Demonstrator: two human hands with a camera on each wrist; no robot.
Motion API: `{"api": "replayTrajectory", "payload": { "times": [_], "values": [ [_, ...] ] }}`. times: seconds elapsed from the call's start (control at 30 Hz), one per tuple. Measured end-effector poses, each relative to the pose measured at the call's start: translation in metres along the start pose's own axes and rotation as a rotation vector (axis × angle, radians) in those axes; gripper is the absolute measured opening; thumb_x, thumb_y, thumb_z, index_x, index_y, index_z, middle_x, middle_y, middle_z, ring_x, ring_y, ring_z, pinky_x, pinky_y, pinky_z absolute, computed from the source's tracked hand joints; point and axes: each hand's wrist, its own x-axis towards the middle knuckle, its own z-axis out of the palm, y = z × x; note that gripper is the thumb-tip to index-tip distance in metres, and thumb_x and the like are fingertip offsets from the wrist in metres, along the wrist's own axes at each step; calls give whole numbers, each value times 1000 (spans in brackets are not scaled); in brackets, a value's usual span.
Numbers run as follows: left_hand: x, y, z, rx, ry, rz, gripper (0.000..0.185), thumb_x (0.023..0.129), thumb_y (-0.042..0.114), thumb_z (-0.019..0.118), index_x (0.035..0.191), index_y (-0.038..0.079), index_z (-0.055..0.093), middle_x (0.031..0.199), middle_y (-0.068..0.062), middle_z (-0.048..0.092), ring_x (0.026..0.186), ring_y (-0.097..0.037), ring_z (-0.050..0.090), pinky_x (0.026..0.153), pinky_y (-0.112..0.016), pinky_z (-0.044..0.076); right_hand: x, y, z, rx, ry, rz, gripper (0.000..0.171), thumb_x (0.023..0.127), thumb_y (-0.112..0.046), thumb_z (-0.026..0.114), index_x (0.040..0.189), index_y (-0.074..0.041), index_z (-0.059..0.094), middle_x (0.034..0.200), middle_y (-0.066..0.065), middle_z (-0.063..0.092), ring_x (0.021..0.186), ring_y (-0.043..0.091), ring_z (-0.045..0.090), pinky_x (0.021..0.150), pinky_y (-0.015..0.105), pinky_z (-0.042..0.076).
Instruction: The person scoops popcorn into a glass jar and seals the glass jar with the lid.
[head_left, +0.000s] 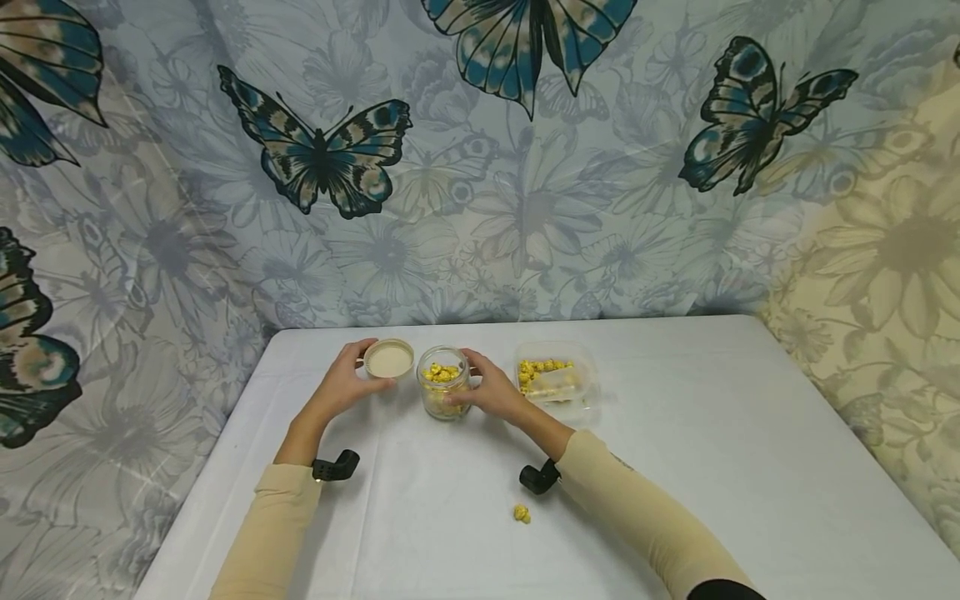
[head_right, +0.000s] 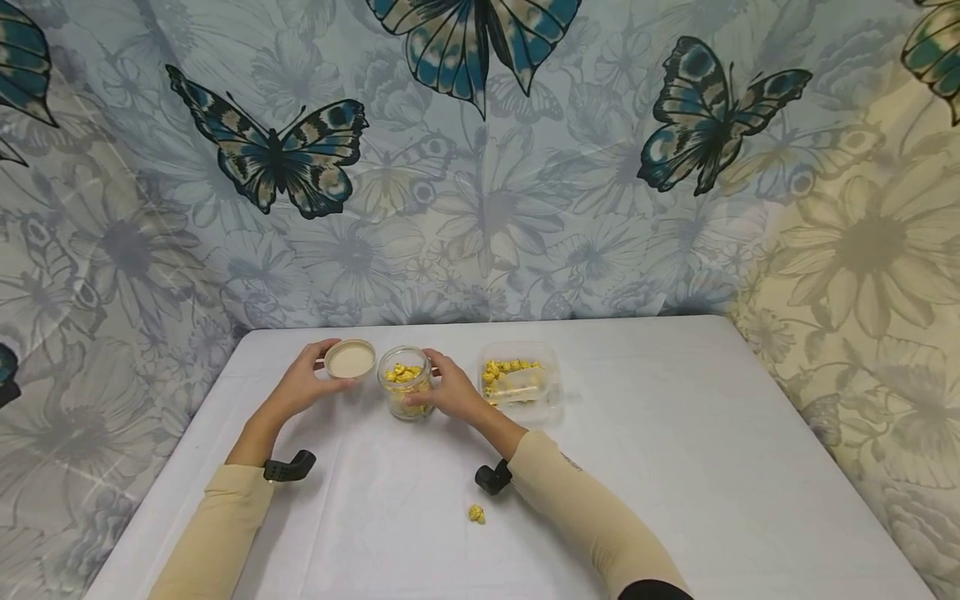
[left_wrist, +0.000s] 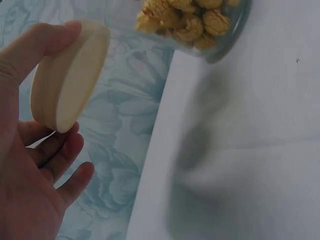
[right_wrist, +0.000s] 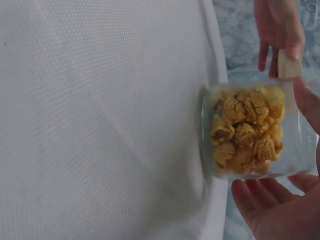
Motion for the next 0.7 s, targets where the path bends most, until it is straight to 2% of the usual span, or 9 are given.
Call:
{"api": "replayTrajectory", "payload": {
  "times": [0.2, 0.47, 0.57, 0.7],
  "values": [
    [-4, 11, -3, 15, -22, 29, 87, 77, 29, 83, 146, 3, 38, 131, -20, 44, 126, -36, 44, 112, -52, 36, 0, -1, 0, 57, -36, 24, 90, 76, -23, 84, 151, -11, 35, 151, 14, 44, 140, 31, 41, 111, 48, 41],
    [-6, 18, -10, 51, -58, 69, 84, 78, 27, 82, 145, 4, 39, 134, -21, 41, 129, -37, 41, 113, -55, 34, 1, -1, 2, 58, -45, 36, 93, 78, -23, 83, 153, -11, 30, 150, 14, 45, 141, 30, 39, 112, 46, 40],
    [-5, 21, -11, 23, -81, 66, 86, 78, 27, 81, 148, 6, 35, 142, -21, 39, 134, -39, 38, 114, -56, 33, 2, -1, 2, 52, -44, 33, 92, 78, -22, 83, 153, -11, 30, 149, 15, 45, 141, 31, 40, 112, 46, 41],
    [-3, 28, -9, -45, -98, 93, 88, 79, 25, 80, 150, 7, 31, 149, -20, 38, 137, -39, 37, 115, -56, 31, 1, -1, 3, 42, -39, 36, 93, 78, -22, 83, 153, -10, 30, 148, 15, 46, 140, 32, 40, 111, 46, 41]
  ]
}}
